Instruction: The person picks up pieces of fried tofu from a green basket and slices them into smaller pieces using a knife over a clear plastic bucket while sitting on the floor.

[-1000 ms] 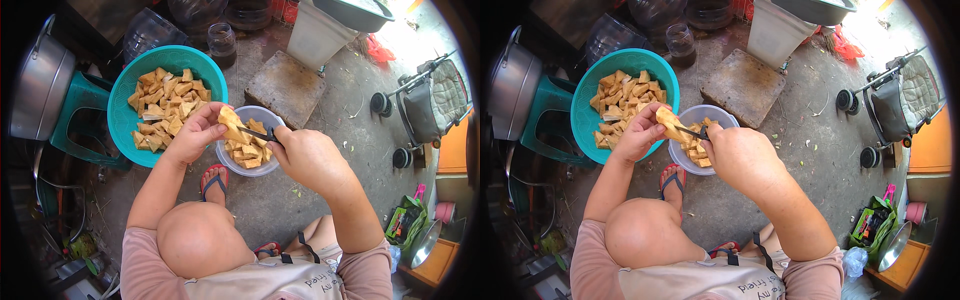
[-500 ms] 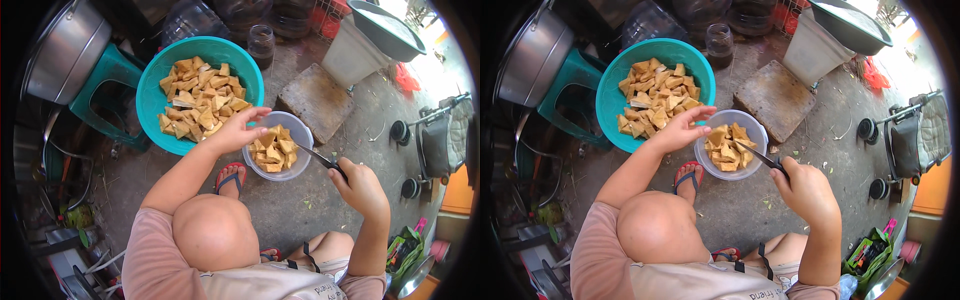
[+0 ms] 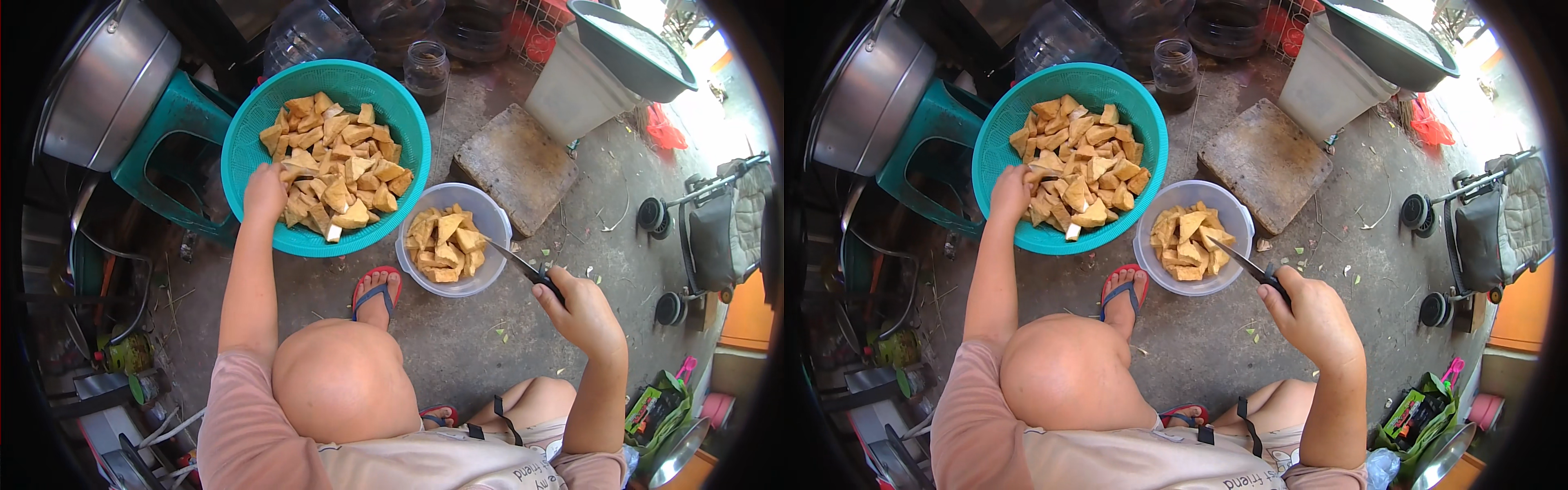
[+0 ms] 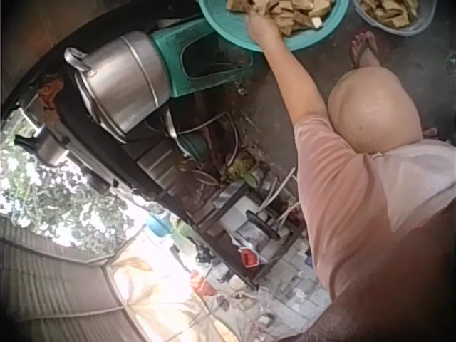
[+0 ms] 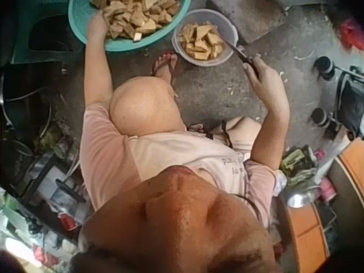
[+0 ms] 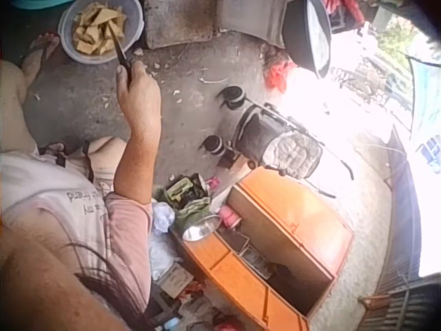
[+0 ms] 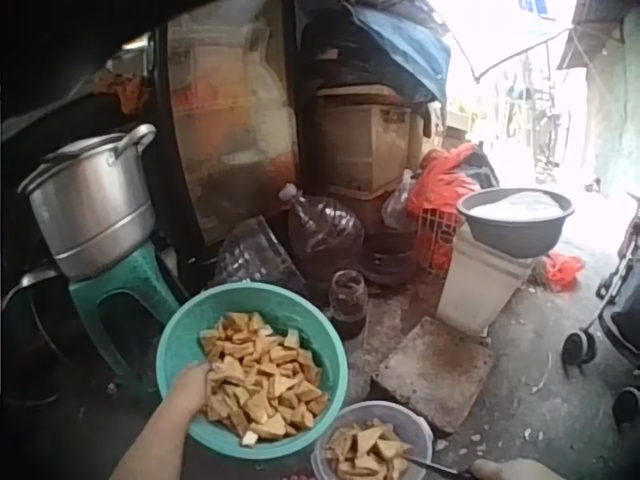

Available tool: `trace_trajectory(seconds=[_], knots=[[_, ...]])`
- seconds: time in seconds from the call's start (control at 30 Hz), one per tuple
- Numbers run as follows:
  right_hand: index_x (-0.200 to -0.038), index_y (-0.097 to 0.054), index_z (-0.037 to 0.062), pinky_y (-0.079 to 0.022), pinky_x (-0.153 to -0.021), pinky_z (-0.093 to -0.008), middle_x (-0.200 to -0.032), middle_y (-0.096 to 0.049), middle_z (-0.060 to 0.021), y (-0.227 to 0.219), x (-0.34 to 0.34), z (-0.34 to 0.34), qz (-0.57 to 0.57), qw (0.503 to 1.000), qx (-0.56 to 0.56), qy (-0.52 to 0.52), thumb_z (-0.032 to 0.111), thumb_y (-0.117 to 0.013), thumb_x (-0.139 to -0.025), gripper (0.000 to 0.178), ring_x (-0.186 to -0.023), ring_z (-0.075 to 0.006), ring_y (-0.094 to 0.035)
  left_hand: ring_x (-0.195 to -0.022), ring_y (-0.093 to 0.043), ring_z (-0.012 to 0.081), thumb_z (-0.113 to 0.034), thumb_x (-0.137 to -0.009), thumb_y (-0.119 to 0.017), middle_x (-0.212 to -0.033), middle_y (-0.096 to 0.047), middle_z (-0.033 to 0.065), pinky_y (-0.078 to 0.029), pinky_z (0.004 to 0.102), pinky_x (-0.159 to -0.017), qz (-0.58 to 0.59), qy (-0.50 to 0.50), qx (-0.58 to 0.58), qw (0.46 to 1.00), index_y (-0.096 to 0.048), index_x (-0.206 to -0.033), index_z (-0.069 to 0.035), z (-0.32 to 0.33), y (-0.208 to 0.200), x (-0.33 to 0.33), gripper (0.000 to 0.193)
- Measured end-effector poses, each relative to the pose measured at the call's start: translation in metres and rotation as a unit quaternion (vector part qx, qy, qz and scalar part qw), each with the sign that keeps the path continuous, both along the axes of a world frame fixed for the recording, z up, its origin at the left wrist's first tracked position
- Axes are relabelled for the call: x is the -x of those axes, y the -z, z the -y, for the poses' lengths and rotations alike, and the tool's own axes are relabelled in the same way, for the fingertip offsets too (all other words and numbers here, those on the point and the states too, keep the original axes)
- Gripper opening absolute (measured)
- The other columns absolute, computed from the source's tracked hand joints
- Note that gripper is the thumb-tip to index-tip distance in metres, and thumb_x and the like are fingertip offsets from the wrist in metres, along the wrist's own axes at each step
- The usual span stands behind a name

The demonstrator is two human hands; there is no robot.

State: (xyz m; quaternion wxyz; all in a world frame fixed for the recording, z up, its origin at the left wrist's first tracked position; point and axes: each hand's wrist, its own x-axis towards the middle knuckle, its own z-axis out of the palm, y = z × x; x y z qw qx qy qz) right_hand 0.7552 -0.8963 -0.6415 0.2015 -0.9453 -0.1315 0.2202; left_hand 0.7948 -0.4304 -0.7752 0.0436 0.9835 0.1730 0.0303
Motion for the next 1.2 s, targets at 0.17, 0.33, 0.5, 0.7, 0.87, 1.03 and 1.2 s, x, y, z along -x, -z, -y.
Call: trace_trajectory(seconds=[0.17,0.33,0.5,0.7,0.87,1.03,1.2], knots=[[-0.082,-0.051,0.0002,-0.042,-0.057,-0.0484,-0.064,-0.056,-0.0224,-0.008,-0.011,-0.023,0.018,0.997,-0.069,-0.035,0.028,-0.057,-0.09,0.029,-0.064,-0.0418,-0.057,-0.099,-0.061,0.019,-0.008,-0.086,-0.061,-0.111,-0.06,0.009,-0.053,0.0316,-0.081,0.116,-0.012,0.546,0.83,-0.055,-0.118,-0.004,0.032,-0.016,-0.004,0.033],[-0.085,-0.054,0.0004,-0.046,-0.061,-0.0486,-0.066,-0.059,-0.0217,-0.013,-0.022,-0.052,0.073,0.989,-0.115,-0.059,0.028,-0.054,-0.091,0.028,-0.067,-0.0411,-0.059,-0.102,-0.062,0.0174,-0.012,-0.089,-0.061,-0.114,-0.06,0.0083,-0.054,0.0294,-0.087,0.069,0.058,0.832,0.548,-0.046,-0.129,-0.003,0.11,-0.053,0.011,0.044],[-0.087,-0.056,0.0003,-0.048,-0.063,-0.0487,-0.068,-0.061,-0.0207,-0.018,-0.029,-0.06,0.09,0.988,-0.098,-0.083,0.028,-0.052,-0.092,0.029,-0.069,-0.0396,-0.061,-0.112,-0.058,0.0225,-0.017,-0.089,-0.064,-0.118,-0.058,0.0092,-0.052,0.0308,-0.092,0.01,0.127,0.843,0.523,-0.047,-0.127,-0.006,0.133,-0.055,0.016,0.044],[-0.088,-0.056,-0.0002,-0.05,-0.061,-0.0479,-0.068,-0.062,-0.0196,-0.019,-0.027,-0.064,0.098,0.988,-0.068,-0.096,0.027,-0.052,-0.092,0.028,-0.067,-0.038,-0.062,-0.113,-0.056,0.0227,-0.016,-0.088,-0.065,-0.117,-0.058,0.0082,-0.051,0.0339,-0.093,0.008,0.161,0.837,0.524,-0.051,-0.12,-0.008,0.145,-0.054,0.02,0.036],[-0.086,-0.058,-0.0002,-0.051,-0.06,-0.0468,-0.067,-0.063,-0.0189,-0.019,-0.025,-0.072,0.124,0.983,-0.064,-0.119,0.026,-0.052,-0.091,0.028,-0.065,-0.0364,-0.063,-0.111,-0.057,0.0192,-0.012,-0.087,-0.065,-0.115,-0.06,0.0081,-0.051,0.0323,-0.09,-0.013,0.197,0.815,0.545,-0.052,-0.118,-0.008,0.149,-0.056,0.02,0.034],[-0.085,-0.057,0.0007,-0.049,-0.06,-0.0473,-0.066,-0.061,-0.0193,-0.026,-0.02,-0.068,0.106,0.987,-0.034,-0.111,0.026,-0.053,-0.091,0.026,-0.066,-0.0377,-0.062,-0.109,-0.058,0.018,-0.011,-0.087,-0.066,-0.112,-0.061,0.0071,-0.051,0.0302,-0.088,-0.013,0.16,0.83,0.534,-0.053,-0.116,-0.008,0.15,-0.055,0.023,0.033],[-0.088,-0.059,0.0003,-0.052,-0.062,-0.0461,-0.068,-0.064,-0.0184,-0.021,-0.018,-0.069,0.093,0.988,0.01,-0.122,0.026,-0.052,-0.091,0.027,-0.068,-0.0358,-0.065,-0.107,-0.059,0.0163,-0.011,-0.087,-0.066,-0.112,-0.061,0.0062,-0.051,0.0299,-0.089,-0.019,0.163,0.817,0.553,-0.053,-0.116,-0.008,0.153,-0.054,0.023,0.032]])
